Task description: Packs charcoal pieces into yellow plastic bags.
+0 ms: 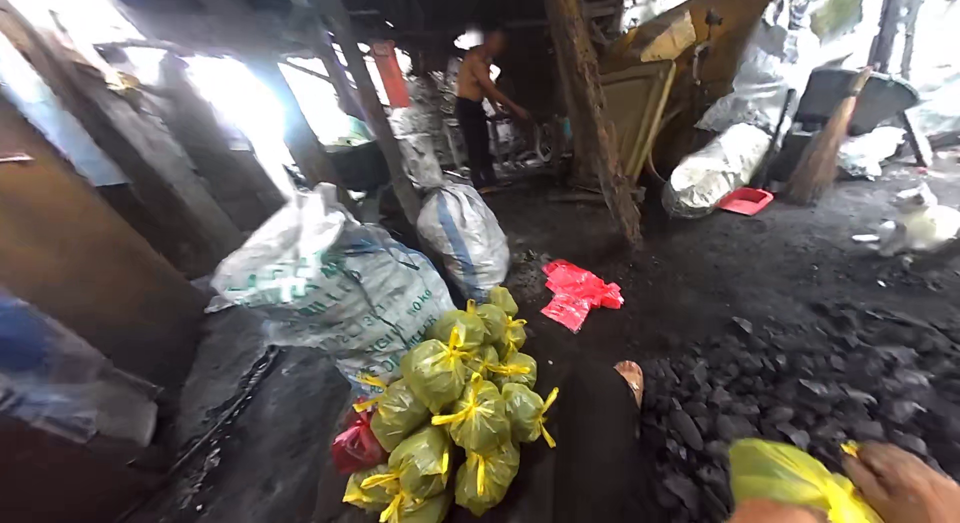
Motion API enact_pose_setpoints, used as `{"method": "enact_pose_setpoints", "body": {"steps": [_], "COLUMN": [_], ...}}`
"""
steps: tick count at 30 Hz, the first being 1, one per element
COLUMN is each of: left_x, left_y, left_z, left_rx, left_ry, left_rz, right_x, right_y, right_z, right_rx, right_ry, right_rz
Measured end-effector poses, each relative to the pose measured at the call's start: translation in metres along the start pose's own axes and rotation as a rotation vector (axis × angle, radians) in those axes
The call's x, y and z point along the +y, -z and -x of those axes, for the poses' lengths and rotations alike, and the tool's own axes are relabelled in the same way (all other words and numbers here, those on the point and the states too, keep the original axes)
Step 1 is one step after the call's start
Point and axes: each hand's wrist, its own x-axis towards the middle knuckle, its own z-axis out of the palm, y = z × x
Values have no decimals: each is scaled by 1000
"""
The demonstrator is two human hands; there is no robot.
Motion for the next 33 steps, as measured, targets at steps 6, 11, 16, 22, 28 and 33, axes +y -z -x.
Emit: {"method": "enact_pose_setpoints", "body": {"steps": [6, 11, 16, 22, 28, 33], "left_x": [-9, -18, -42, -28, 0, -12], "left_y": [-7, -18, 8, 44, 41, 20], "left_z": [15, 24, 13, -31, -30, -29], "left_rx": [44, 75, 219, 255, 66, 174], "left_ry": [55, 103, 453, 379, 105, -112], "left_rz": [361, 721, 1417, 885, 346, 455], "right_x": [-4, -2, -20, -84, -102, -85], "right_y": [-4, -17, -22, -40, -13, 16], "right_z": [-6, 5, 28, 61, 29, 30], "right_rx": [20, 43, 166, 475, 650, 473], "right_ry": [-61, -104, -168, -26, 108, -206], "right_rz": [65, 21, -44, -88, -182, -580]}}
